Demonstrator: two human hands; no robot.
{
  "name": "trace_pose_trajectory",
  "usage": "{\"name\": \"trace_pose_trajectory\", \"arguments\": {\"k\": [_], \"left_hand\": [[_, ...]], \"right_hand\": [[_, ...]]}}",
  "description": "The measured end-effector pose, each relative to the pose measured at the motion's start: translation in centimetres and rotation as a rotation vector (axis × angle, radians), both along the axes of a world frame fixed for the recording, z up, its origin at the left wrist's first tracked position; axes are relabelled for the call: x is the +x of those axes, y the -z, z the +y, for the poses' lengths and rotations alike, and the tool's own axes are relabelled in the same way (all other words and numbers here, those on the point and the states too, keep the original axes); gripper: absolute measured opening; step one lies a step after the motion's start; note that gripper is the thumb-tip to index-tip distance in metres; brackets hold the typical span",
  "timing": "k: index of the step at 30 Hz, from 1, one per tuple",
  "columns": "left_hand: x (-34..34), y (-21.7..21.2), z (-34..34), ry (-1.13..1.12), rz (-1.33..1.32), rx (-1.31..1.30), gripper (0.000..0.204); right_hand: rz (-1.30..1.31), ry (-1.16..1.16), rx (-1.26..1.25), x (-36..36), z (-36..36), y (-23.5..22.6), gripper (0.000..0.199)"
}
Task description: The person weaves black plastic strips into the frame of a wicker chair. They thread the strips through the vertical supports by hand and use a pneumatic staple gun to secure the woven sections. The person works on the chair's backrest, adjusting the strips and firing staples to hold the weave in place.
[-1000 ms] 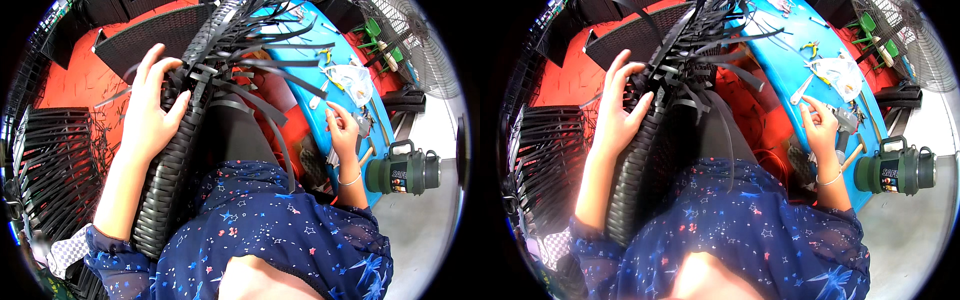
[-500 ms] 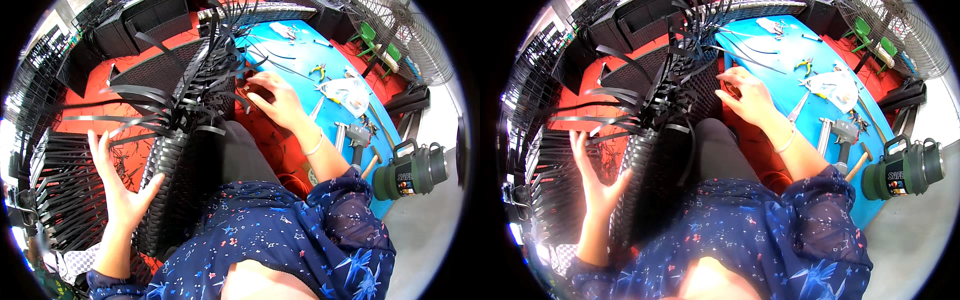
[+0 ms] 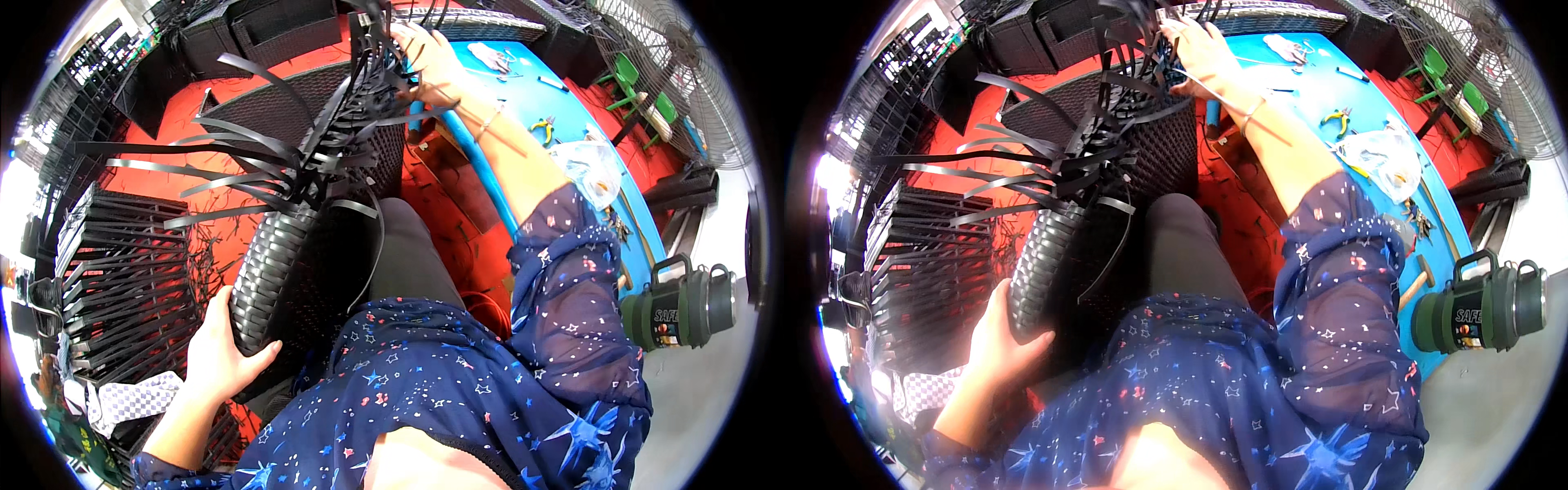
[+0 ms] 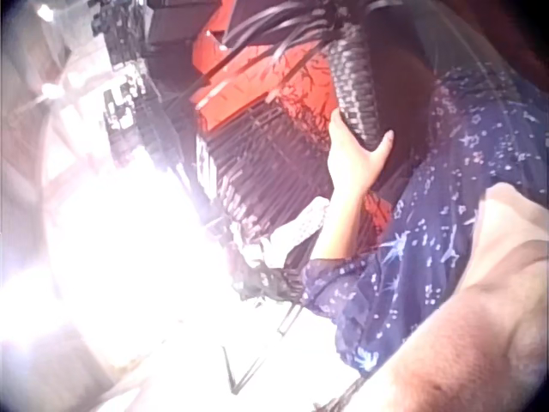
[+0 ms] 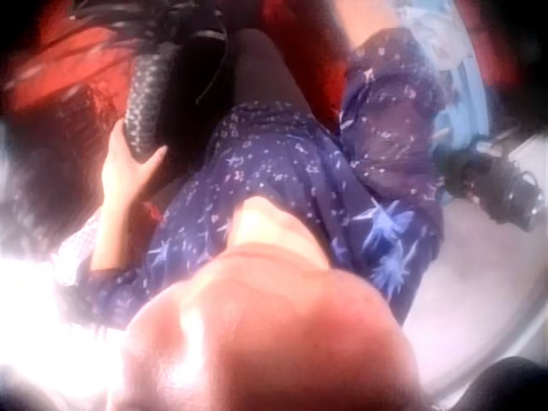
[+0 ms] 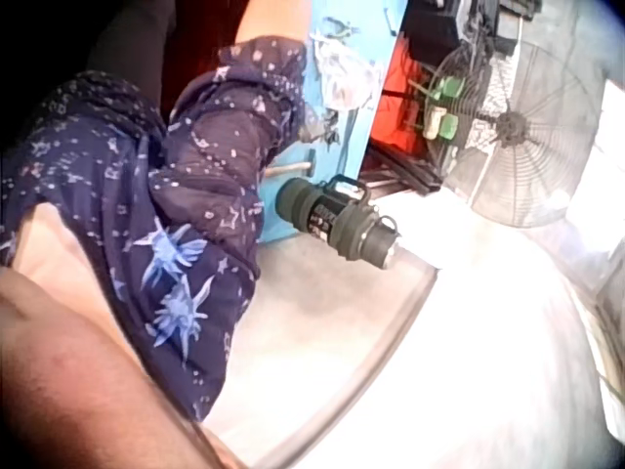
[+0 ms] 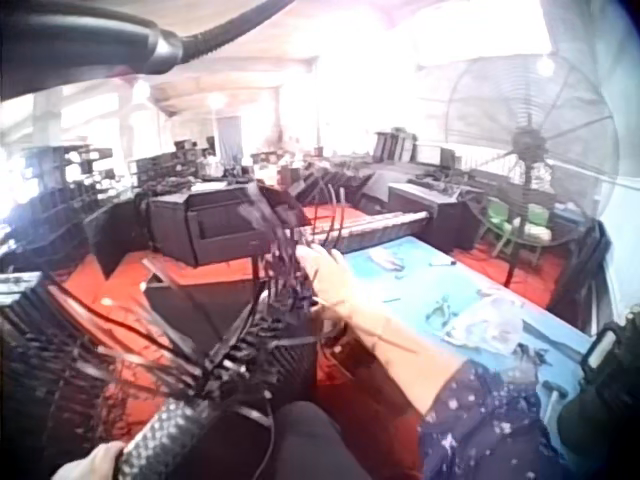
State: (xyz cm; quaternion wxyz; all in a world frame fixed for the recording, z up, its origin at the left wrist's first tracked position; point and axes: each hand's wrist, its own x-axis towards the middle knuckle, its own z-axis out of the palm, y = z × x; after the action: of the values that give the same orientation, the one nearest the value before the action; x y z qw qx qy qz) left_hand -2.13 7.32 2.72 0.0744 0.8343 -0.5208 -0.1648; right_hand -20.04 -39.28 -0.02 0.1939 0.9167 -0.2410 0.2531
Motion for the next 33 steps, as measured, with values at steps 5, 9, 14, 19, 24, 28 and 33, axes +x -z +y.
{"name": "trace_pose_trajectory", "arguments": {"k": [5, 9, 14, 19, 24, 28, 33], "left_hand": [[-0.3, -0.4, -0.6, -0.033, 0.039, 0.047, 0.099], [0.4, 0.2, -0.5, -0.035, 0.061, -0.011, 0.089], [1.3, 0.3, -0.5, 0.058, 0.004, -0.068, 0.084], [4.3, 0.3, -1.1, 0.184, -0.129, -0.082, 0.081], [9.1, 0.9, -2.3, 0.338, -0.226, -0.097, 0.08], [13.8, 3.1, -0.1, 0.305, -0.354, -0.09, 0.087], [20.7, 6.7, 3.1, 0.321, -0.403, -0.129, 0.085]], "right_hand": [[0.121, -0.239, -0.176, 4.7, -4.7, -0.8, 0.071], [0.212, -0.182, -0.101, 6.0, -4.8, -0.2, 0.062], [0.156, -0.166, 0.028, 4.6, -4.6, 0.3, 0.051], [0.02, -0.173, 0.198, -0.3, -2.8, 1.0, 0.04], [0.143, -0.127, -0.076, -6.4, 5.3, 1.6, 0.03], [0.049, -0.097, 0.065, -7.1, 12.1, 7.3, 0.041], [-0.163, -0.237, 0.242, -4.1, 19.4, 9.7, 0.03]]}}
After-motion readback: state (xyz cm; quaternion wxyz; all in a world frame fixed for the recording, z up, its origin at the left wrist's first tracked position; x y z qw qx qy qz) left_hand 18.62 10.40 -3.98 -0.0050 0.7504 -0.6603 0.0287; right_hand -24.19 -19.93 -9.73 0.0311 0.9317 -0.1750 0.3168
